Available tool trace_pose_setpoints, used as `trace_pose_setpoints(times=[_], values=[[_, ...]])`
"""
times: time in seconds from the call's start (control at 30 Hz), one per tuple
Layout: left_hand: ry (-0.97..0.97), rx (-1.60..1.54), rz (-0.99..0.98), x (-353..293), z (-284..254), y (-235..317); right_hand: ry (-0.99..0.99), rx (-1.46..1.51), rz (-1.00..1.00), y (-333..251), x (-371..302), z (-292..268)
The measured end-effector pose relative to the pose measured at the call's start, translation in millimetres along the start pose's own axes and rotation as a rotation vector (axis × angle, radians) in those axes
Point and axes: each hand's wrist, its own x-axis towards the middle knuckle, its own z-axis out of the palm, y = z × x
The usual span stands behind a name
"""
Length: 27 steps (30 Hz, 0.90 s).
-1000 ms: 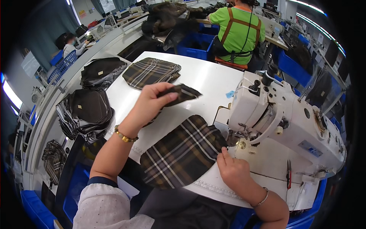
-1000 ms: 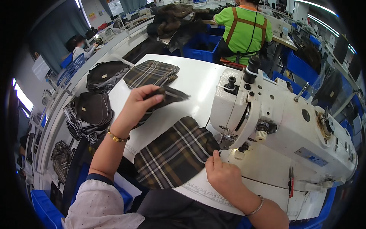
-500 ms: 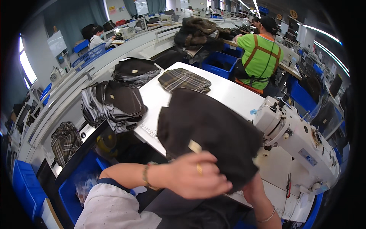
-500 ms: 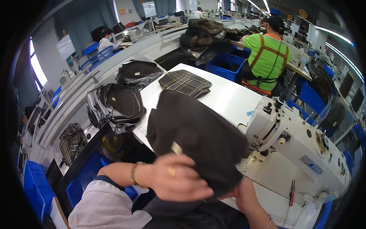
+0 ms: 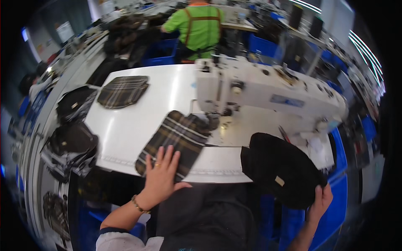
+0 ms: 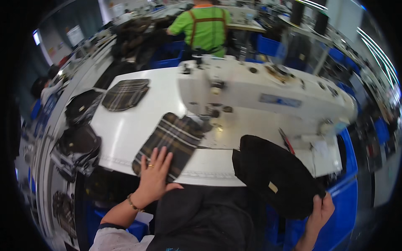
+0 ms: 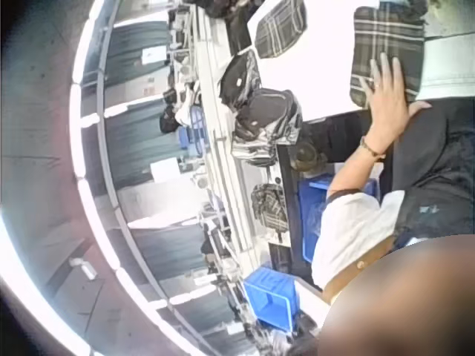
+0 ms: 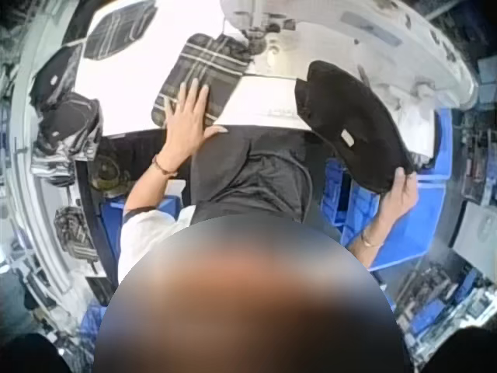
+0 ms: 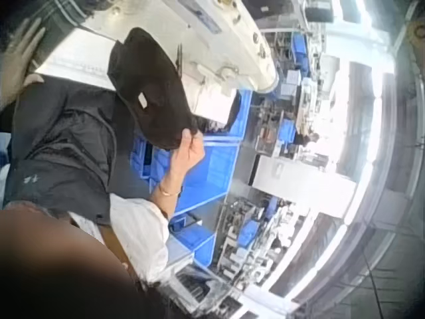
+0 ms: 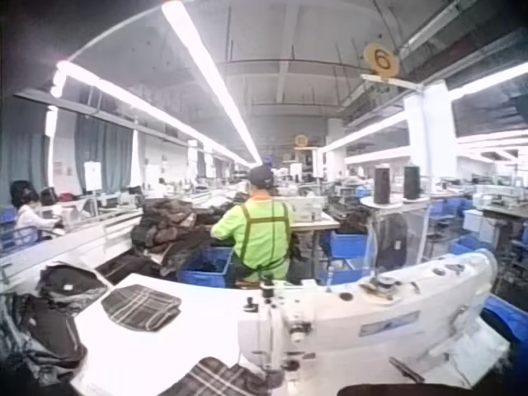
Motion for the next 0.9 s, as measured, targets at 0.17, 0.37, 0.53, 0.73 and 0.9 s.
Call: trace_pose_setpoints(times=[0.17,0.37,0.53,0.73,0.9], values=[[-0.204,-0.141,0.082,10.4,-6.3,-23.2,0.43,-0.83,-0.152,-15.4,-15.9,-121.2],[-0.16,-0.409,0.22,36.4,-26.4,-39.4,0.486,-1.405,-0.024,-4.7,-41.3,-198.8],[-0.251,-0.219,-0.001,43.5,-31.9,-37.4,0.622,-1.209,0.246,71.8,-75.4,-256.0],[0.05,-0.067,0.003,27.4,-0.5,-27.2,0.386,-1.525,0.931,156.6,-153.0,-268.7],[0.025,-0.056,-0.029,25.3,15.9,-38.9,-0.267,-0.797,1.17,206.6,-168.3,-258.1]])
